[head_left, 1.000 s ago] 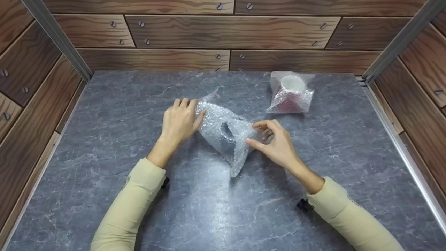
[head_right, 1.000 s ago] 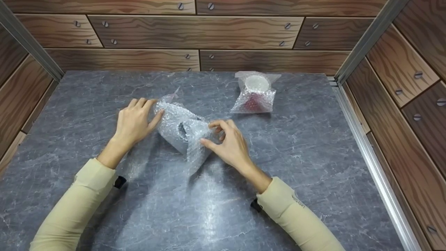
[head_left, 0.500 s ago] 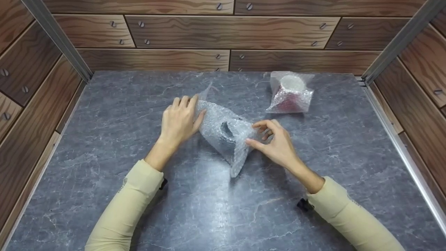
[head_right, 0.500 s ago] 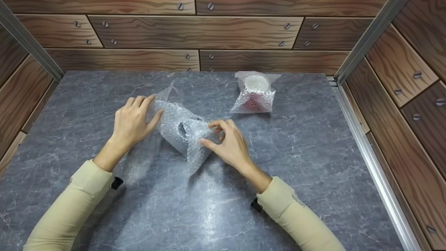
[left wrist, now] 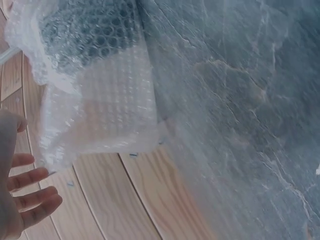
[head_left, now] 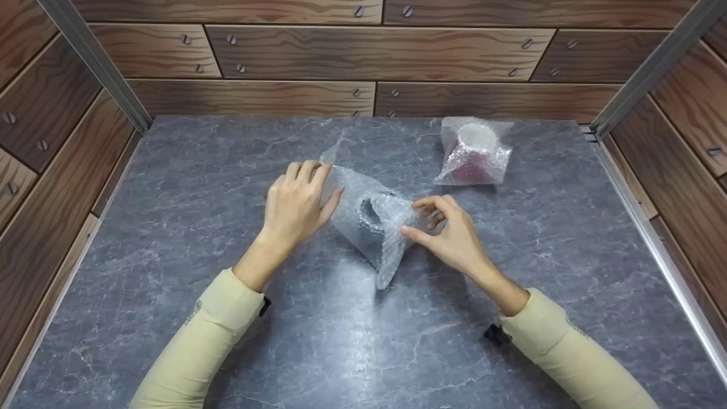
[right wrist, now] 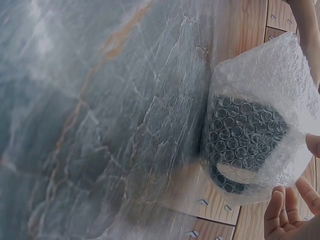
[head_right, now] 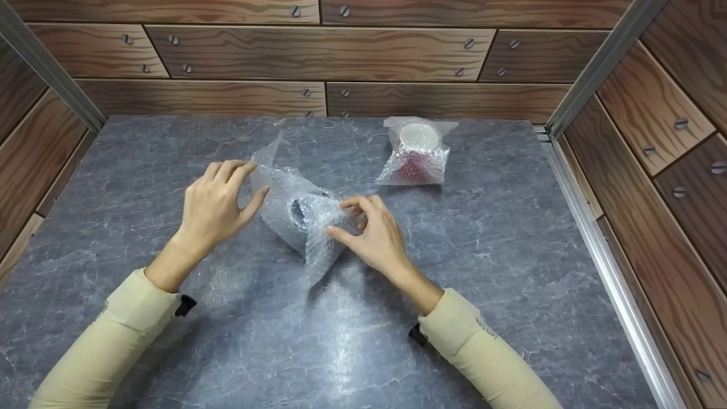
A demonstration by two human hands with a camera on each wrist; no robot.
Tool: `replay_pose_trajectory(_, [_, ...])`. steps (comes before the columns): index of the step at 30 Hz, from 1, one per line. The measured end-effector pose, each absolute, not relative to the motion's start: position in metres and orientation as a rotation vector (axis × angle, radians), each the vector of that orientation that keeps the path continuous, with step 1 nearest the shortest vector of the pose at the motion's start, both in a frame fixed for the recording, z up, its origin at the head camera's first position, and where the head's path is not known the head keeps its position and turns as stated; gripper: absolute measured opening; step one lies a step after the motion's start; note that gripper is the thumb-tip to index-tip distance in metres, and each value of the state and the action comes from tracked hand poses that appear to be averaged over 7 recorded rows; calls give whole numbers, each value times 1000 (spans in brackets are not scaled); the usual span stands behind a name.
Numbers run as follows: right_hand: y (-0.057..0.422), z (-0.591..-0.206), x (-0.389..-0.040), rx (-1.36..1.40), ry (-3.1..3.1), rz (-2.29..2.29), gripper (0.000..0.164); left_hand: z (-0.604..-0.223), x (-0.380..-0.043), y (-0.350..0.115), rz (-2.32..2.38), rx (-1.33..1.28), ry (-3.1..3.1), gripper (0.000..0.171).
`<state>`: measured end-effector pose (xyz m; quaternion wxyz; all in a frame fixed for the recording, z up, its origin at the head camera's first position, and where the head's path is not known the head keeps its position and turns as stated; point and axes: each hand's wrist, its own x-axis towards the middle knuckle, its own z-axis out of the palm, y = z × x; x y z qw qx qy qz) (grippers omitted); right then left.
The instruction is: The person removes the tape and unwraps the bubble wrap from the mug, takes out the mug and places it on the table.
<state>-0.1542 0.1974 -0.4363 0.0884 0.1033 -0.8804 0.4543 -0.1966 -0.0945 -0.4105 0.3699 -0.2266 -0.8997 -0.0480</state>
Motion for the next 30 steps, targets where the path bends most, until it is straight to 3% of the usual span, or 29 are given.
replay_pose_trajectory(30, [197, -438, -155, 290, -2628, 1353, 45, -433, -169, -77, -32, -818, -2219, 42])
